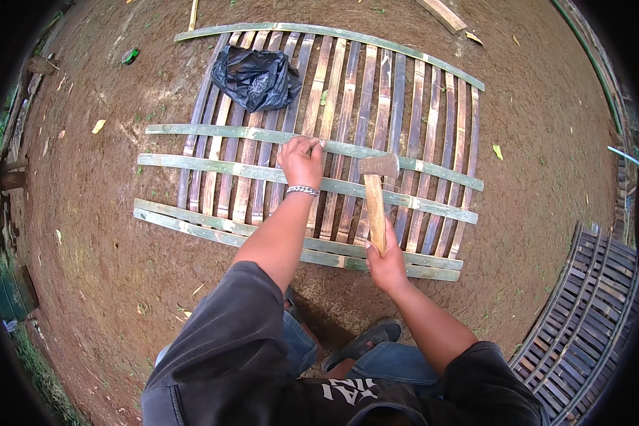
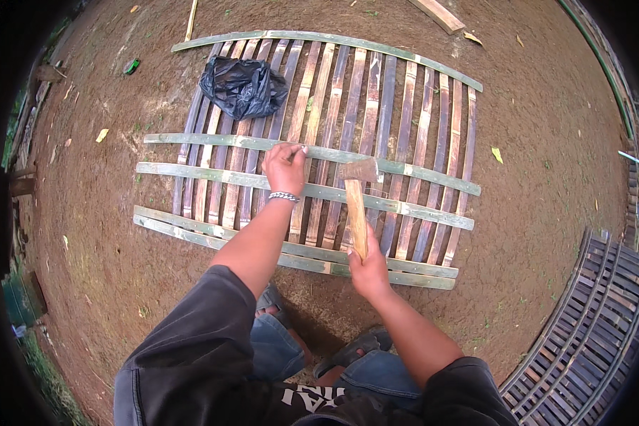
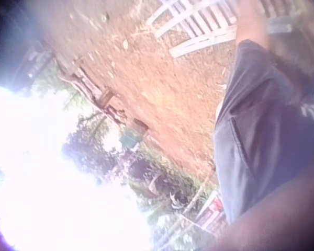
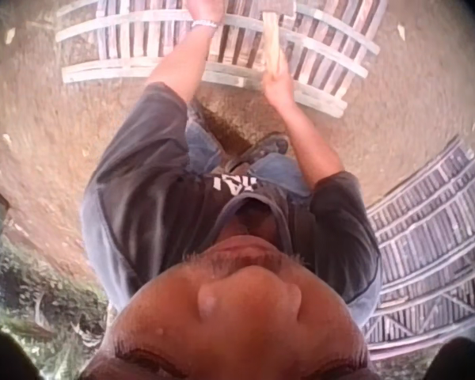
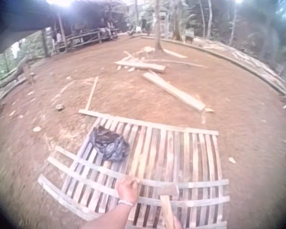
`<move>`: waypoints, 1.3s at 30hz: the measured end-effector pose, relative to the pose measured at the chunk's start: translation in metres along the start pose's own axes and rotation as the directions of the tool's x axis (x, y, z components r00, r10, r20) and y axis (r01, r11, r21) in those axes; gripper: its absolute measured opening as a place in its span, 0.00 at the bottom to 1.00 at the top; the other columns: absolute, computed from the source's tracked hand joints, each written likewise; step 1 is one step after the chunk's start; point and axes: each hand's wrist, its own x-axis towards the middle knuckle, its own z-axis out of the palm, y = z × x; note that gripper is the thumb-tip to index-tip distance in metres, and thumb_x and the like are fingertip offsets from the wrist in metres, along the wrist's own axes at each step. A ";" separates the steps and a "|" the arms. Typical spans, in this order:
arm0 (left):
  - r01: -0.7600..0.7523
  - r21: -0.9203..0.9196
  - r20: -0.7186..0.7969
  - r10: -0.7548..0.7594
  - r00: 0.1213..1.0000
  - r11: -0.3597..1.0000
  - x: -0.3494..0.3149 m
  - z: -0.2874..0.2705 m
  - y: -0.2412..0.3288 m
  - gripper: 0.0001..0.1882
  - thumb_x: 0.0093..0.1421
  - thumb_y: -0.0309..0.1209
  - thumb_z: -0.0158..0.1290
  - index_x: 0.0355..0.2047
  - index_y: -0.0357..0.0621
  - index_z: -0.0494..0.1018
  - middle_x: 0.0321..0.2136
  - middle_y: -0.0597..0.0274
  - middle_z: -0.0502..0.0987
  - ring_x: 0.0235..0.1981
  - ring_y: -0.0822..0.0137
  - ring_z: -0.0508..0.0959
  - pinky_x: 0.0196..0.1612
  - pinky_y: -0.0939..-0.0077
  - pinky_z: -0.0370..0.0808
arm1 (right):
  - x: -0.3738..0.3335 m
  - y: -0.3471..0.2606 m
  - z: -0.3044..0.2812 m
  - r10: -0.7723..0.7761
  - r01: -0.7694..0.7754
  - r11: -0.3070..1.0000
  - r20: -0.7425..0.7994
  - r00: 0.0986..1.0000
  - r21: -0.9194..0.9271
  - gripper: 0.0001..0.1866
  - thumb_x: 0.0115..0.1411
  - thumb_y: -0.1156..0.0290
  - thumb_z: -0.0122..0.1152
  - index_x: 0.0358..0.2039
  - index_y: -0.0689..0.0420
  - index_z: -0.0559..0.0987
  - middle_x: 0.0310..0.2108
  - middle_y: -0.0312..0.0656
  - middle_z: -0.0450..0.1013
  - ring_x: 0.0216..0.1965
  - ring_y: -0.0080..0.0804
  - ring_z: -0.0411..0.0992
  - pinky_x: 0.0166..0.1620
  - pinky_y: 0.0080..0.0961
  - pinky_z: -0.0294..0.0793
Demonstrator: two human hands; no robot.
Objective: The person uses a hammer to drive nails into a wooden lattice structure lying on the ground. They repeatedly pick up nails from a black plastic bag and secure the cross slats to the main frame.
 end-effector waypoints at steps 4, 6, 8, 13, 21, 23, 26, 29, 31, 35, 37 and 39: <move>-0.002 0.080 -0.046 0.006 0.999 0.997 -0.008 0.010 -0.001 0.04 0.57 0.36 0.66 0.31 0.53 0.85 0.38 0.71 0.81 0.46 0.63 0.76 0.56 0.60 0.65 | 0.001 0.008 0.004 -0.033 0.035 0.999 0.044 0.998 -0.037 0.38 0.67 0.77 0.55 0.75 0.55 0.52 0.67 0.54 0.64 0.68 0.44 0.64 0.68 0.34 0.62; -0.033 0.117 -0.040 0.038 0.998 0.993 -0.008 0.011 0.002 0.04 0.57 0.36 0.65 0.32 0.54 0.85 0.38 0.72 0.81 0.46 0.64 0.76 0.55 0.60 0.65 | 0.000 0.015 0.007 -0.024 0.027 0.998 0.052 0.998 -0.060 0.38 0.67 0.75 0.56 0.75 0.55 0.52 0.67 0.55 0.65 0.68 0.46 0.64 0.67 0.36 0.63; -0.050 0.140 -0.031 0.055 0.998 0.989 -0.008 0.010 0.004 0.04 0.57 0.36 0.65 0.32 0.54 0.85 0.38 0.72 0.82 0.46 0.64 0.76 0.54 0.60 0.65 | 0.002 0.018 0.008 -0.005 0.011 0.995 0.055 0.998 -0.099 0.39 0.67 0.74 0.56 0.75 0.54 0.52 0.65 0.57 0.67 0.67 0.49 0.67 0.66 0.37 0.65; -0.053 0.154 -0.048 0.061 0.997 0.987 -0.007 0.012 0.000 0.04 0.57 0.36 0.65 0.32 0.54 0.85 0.39 0.72 0.83 0.46 0.64 0.77 0.53 0.61 0.65 | 0.006 0.003 0.012 -0.135 0.143 0.941 0.048 0.990 -0.307 0.38 0.67 0.71 0.55 0.75 0.51 0.52 0.59 0.61 0.71 0.58 0.57 0.74 0.60 0.43 0.72; -0.053 0.177 -0.035 0.060 0.998 0.983 -0.007 0.009 0.004 0.05 0.57 0.36 0.65 0.31 0.53 0.85 0.39 0.71 0.82 0.46 0.63 0.76 0.55 0.61 0.64 | 0.043 -0.035 0.014 -0.271 0.264 0.832 0.058 0.961 -0.488 0.36 0.69 0.72 0.50 0.75 0.48 0.50 0.60 0.62 0.70 0.54 0.66 0.73 0.55 0.52 0.74; -0.059 0.180 -0.028 0.065 0.997 0.982 -0.006 0.010 0.005 0.04 0.57 0.36 0.65 0.31 0.53 0.85 0.39 0.71 0.82 0.45 0.63 0.76 0.54 0.61 0.64 | 0.054 -0.046 0.016 -0.341 0.318 0.789 0.057 0.938 -0.526 0.36 0.70 0.72 0.50 0.76 0.47 0.50 0.60 0.62 0.70 0.54 0.66 0.73 0.55 0.52 0.74; -0.057 0.189 -0.011 0.060 0.998 0.980 -0.005 0.011 0.006 0.04 0.57 0.35 0.65 0.31 0.53 0.84 0.38 0.72 0.82 0.45 0.62 0.76 0.54 0.61 0.65 | 0.066 -0.053 0.018 -0.483 0.421 0.701 0.051 0.874 -0.575 0.36 0.70 0.72 0.49 0.76 0.47 0.50 0.58 0.62 0.71 0.54 0.64 0.73 0.56 0.50 0.74; -0.051 0.195 0.002 0.052 0.999 0.979 -0.005 0.010 0.006 0.03 0.57 0.35 0.64 0.31 0.53 0.84 0.38 0.72 0.82 0.45 0.62 0.76 0.54 0.61 0.65 | 0.071 -0.049 0.014 -0.340 0.335 0.701 0.119 0.933 -0.629 0.36 0.70 0.71 0.50 0.76 0.47 0.50 0.57 0.62 0.72 0.52 0.64 0.74 0.55 0.51 0.74; -0.074 0.198 -0.008 0.077 0.997 0.977 -0.006 0.010 0.004 0.03 0.57 0.35 0.64 0.31 0.53 0.84 0.38 0.73 0.82 0.45 0.62 0.76 0.54 0.61 0.65 | 0.073 -0.051 0.013 -0.295 0.293 0.699 0.111 0.949 -0.652 0.37 0.70 0.72 0.51 0.76 0.46 0.50 0.55 0.62 0.73 0.51 0.64 0.74 0.53 0.51 0.75; -0.058 0.163 -0.021 0.063 0.998 0.985 -0.006 0.010 0.004 0.03 0.57 0.34 0.64 0.31 0.53 0.84 0.38 0.72 0.82 0.45 0.62 0.76 0.53 0.61 0.65 | 0.069 -0.056 0.016 -0.447 0.380 0.703 0.042 0.893 -0.601 0.38 0.68 0.74 0.52 0.76 0.43 0.51 0.50 0.61 0.75 0.50 0.63 0.75 0.51 0.51 0.76; -0.057 0.153 -0.017 0.060 0.998 0.987 -0.005 0.009 0.005 0.03 0.57 0.34 0.64 0.31 0.53 0.84 0.38 0.72 0.82 0.45 0.63 0.76 0.53 0.61 0.65 | 0.072 -0.051 0.014 -0.472 0.417 0.689 0.069 0.879 -0.593 0.38 0.68 0.74 0.52 0.76 0.43 0.51 0.50 0.61 0.75 0.49 0.62 0.75 0.50 0.50 0.76; -0.061 0.167 -0.009 0.064 0.998 0.984 -0.005 0.009 0.006 0.03 0.57 0.34 0.64 0.30 0.53 0.84 0.38 0.72 0.82 0.45 0.62 0.76 0.53 0.61 0.65 | 0.077 -0.054 0.011 -0.399 0.368 0.693 0.095 0.912 -0.620 0.38 0.68 0.74 0.53 0.76 0.43 0.51 0.49 0.61 0.75 0.49 0.62 0.76 0.50 0.50 0.77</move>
